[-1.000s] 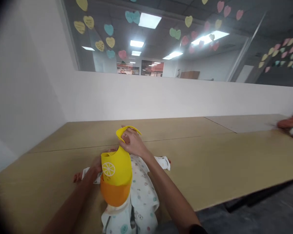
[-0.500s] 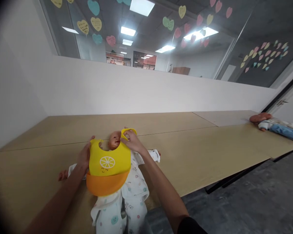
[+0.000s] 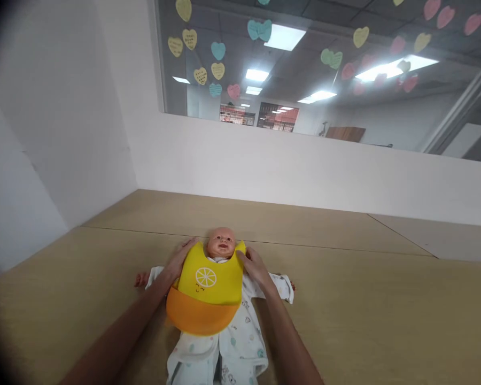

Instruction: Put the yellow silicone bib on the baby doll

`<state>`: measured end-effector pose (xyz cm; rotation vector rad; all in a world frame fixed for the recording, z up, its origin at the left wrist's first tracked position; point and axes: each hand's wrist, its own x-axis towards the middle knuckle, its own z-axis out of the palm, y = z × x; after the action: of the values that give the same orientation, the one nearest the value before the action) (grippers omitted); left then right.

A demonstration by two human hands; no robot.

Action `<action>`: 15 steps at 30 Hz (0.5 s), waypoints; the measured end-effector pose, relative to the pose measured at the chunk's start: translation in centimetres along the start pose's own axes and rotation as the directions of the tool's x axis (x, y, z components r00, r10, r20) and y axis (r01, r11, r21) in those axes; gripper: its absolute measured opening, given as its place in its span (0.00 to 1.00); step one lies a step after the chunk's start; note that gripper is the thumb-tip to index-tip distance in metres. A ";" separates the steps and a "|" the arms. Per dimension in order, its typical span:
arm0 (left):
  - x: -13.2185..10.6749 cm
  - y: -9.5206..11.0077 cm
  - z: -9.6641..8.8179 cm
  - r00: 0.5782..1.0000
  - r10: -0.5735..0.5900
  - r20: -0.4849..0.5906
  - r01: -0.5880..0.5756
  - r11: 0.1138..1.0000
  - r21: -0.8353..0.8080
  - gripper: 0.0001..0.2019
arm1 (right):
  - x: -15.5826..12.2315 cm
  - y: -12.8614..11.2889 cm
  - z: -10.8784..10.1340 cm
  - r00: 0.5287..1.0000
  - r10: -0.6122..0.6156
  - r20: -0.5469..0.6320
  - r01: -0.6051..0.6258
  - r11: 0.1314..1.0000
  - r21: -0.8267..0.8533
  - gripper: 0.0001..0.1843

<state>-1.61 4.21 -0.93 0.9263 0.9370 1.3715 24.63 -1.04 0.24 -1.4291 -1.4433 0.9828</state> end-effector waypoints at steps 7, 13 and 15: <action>0.5 -0.8 -0.7 0.999 0.039 0.016 -0.040 0.994 0.098 0.18 | -8.2 -2.6 -2.7 0.988 0.146 0.057 -0.116 0.926 -0.359 0.33; 0.5 -1.5 -0.5 1.000 -0.024 -0.018 0.025 0.999 0.031 0.19 | -12.2 -2.8 -1.2 0.939 0.240 0.246 -0.183 0.956 -0.230 0.41; 0.4 -1.5 -0.1 0.997 -0.079 -0.019 0.078 0.996 -0.047 0.20 | -12.0 -2.8 -0.9 0.943 0.225 0.245 -0.185 0.967 -0.177 0.41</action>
<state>-1.21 4.59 -2.33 0.8331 0.9439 1.3325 24.30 -13.11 2.61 -1.6337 -1.6125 1.2553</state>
